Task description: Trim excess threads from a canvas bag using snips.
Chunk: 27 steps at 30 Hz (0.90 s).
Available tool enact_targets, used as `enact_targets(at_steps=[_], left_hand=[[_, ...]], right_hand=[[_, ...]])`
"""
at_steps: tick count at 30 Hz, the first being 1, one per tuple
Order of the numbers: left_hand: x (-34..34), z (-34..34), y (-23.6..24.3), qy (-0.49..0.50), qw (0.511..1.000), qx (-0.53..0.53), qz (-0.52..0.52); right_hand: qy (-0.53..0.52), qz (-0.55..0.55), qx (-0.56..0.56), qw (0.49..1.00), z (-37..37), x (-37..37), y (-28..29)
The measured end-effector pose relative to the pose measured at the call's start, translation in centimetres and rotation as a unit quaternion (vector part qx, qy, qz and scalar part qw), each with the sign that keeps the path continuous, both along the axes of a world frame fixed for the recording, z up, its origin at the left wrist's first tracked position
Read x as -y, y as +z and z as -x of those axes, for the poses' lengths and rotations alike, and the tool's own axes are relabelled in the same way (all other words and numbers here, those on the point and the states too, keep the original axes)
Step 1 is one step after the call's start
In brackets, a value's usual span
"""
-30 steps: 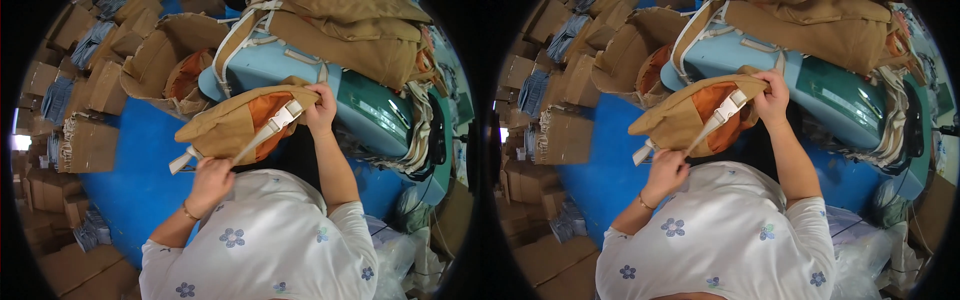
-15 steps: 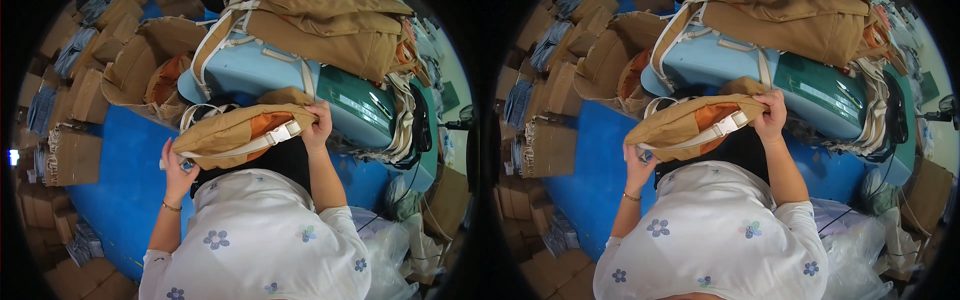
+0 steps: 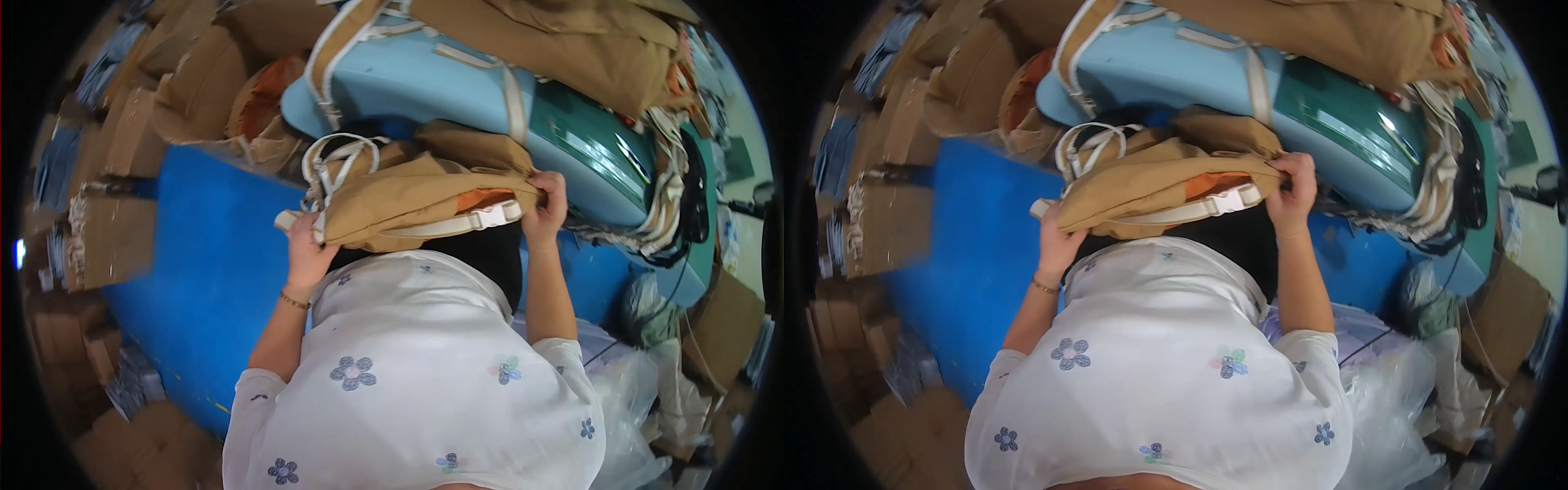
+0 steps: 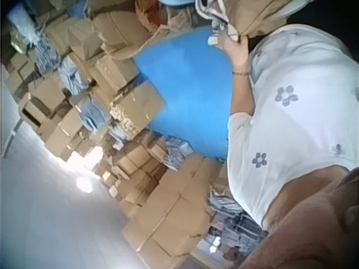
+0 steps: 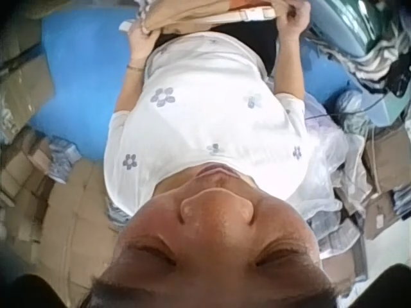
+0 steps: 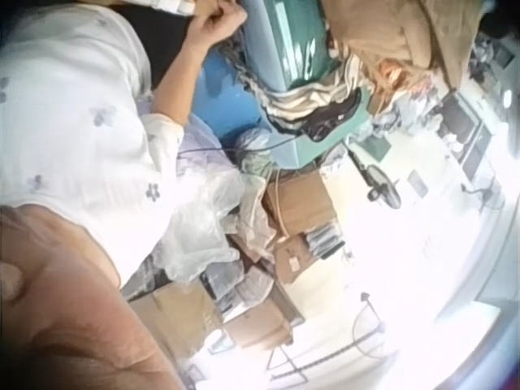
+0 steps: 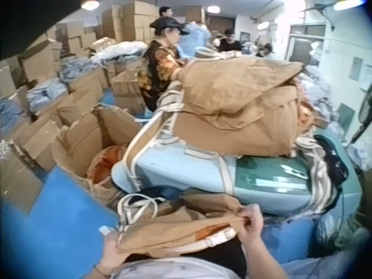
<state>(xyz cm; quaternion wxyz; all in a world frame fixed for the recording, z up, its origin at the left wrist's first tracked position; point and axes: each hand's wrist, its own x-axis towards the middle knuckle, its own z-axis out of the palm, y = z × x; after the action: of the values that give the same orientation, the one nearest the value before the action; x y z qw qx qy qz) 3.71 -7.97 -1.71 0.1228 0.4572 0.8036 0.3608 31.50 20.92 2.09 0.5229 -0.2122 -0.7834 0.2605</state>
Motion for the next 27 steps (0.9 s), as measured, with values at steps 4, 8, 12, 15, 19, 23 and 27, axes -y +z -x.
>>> enact_targets(at_steps=[4,8,12,15,19,23,27], left_hand=[[0.6,-0.6,0.0,0.029,0.999,-0.009,-0.026],[0.3,-0.6,0.2,0.05,0.997,0.043,-0.047],[0.3,-0.6,0.2,0.07,0.994,0.053,-0.066],[-0.5,-0.6,1.4,0.064,0.995,0.045,-0.061],[-1.7,-1.2,3.2,0.032,0.993,-0.082,-0.08],[-1.9,-1.2,4.5,0.002,0.992,-0.103,-0.079],[-2.6,-1.9,6.6,-0.043,0.987,-0.136,-0.076]], right_hand=[[-0.014,-0.003,0.019,1.0,-0.5,0.5,-0.1],[-0.034,0.001,0.026,0.999,-1.3,0.8,-0.3],[-0.04,0.002,0.039,0.998,-1.4,0.8,-0.3],[-0.071,0.011,0.106,0.992,-2.0,0.7,0.6],[-0.069,0.015,0.241,0.968,-3.1,0.2,2.7],[-0.043,0.002,0.403,0.914,-2.3,2.6,7.2],[-0.001,-0.023,0.433,0.901,-1.6,6.2,12.2]])
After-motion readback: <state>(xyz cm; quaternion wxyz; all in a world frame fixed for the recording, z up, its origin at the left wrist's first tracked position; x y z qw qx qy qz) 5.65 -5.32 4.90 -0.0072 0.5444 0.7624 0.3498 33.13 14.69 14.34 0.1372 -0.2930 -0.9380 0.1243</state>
